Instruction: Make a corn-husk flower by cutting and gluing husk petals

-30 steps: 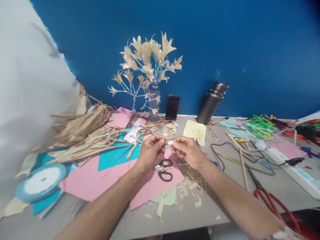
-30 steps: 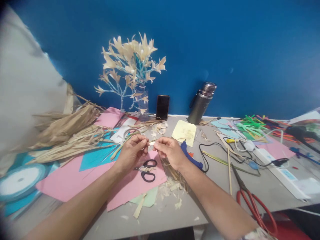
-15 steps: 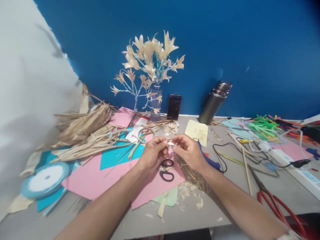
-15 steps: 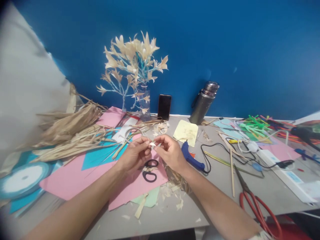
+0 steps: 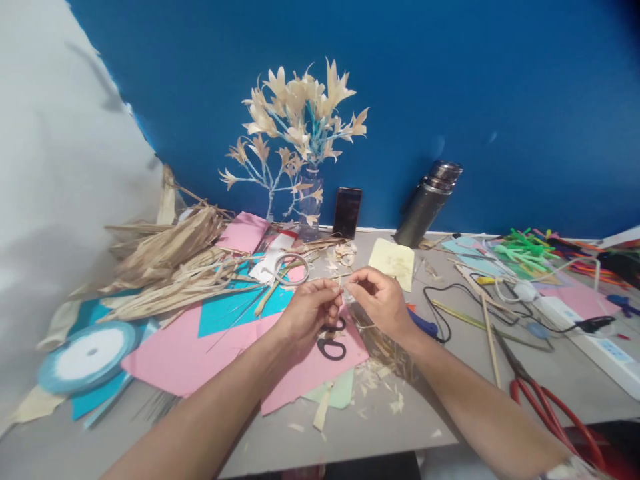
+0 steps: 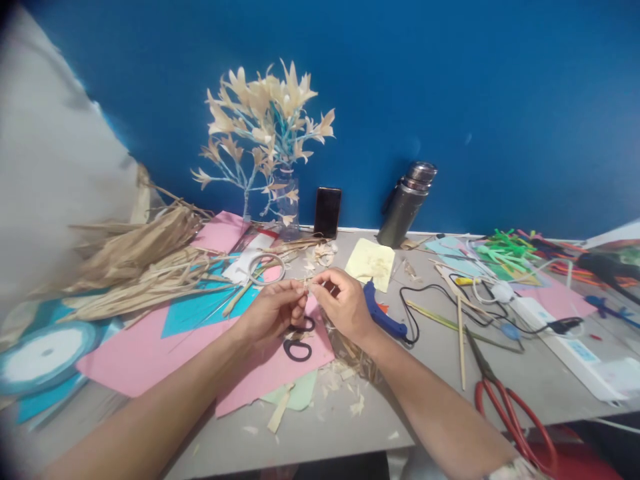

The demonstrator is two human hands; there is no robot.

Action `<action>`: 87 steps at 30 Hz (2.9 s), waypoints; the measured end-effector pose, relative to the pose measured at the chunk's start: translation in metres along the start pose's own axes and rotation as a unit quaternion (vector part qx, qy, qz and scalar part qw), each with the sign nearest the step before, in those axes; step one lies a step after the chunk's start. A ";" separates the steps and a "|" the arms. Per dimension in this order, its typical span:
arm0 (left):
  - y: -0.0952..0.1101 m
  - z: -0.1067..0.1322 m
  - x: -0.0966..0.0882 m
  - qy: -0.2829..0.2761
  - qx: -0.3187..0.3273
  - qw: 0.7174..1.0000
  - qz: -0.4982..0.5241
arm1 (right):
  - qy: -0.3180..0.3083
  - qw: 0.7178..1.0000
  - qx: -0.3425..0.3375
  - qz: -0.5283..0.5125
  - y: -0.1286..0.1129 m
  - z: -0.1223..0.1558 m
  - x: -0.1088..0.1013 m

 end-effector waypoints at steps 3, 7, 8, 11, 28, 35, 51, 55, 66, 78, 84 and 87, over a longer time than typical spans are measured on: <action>0.000 0.001 0.003 -0.014 0.004 1.000 -0.008 | 0.004 1.000 0.001 0.012 -0.002 0.000 0.000; 0.001 0.003 0.005 -0.021 0.013 0.999 -0.031 | 0.016 1.000 0.010 0.024 -0.002 0.001 0.000; 0.001 0.003 0.006 -0.020 0.014 0.999 -0.033 | 0.018 0.999 0.009 0.028 -0.001 0.001 -0.001; 0.000 0.001 0.004 -0.009 0.018 0.999 -0.031 | 0.022 0.999 -0.003 0.040 -0.002 0.001 -0.001; 0.007 0.002 -0.006 0.059 0.092 0.983 -0.147 | 0.024 0.991 -0.081 0.100 -0.011 0.005 0.001; 0.024 0.000 -0.011 0.061 0.171 0.970 -0.161 | 0.029 0.991 -0.086 0.095 -0.010 0.005 0.001; 0.030 0.001 -0.007 -0.015 0.189 0.969 -0.155 | 0.045 0.991 -0.119 0.028 -0.027 0.007 -0.006; 0.044 0.012 0.000 0.016 0.255 0.937 -0.237 | 0.034 0.991 -0.125 0.032 -0.022 0.007 -0.003; 0.046 0.016 0.001 0.034 0.304 0.919 -0.248 | 0.024 0.991 -0.128 0.033 -0.013 0.006 0.001; 0.035 0.007 -0.004 0.004 0.239 0.952 -0.189 | 0.015 0.995 -0.099 0.018 -0.019 0.004 -0.003; 0.037 0.013 0.000 0.016 0.265 0.937 -0.227 | 0.034 0.993 -0.113 0.015 -0.020 0.008 -0.003; 0.038 0.017 0.002 0.031 0.274 0.931 -0.240 | 0.049 0.987 -0.152 0.028 -0.024 0.011 -0.004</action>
Point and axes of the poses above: each hand's wrist, its own z-axis away from the middle knuckle, its own x-axis out of the palm, y = z × x, the point moved 8 cm from there along -z, towards the middle knuckle, and after that the axes turned 12 degrees about y, right-handed, at the moved point
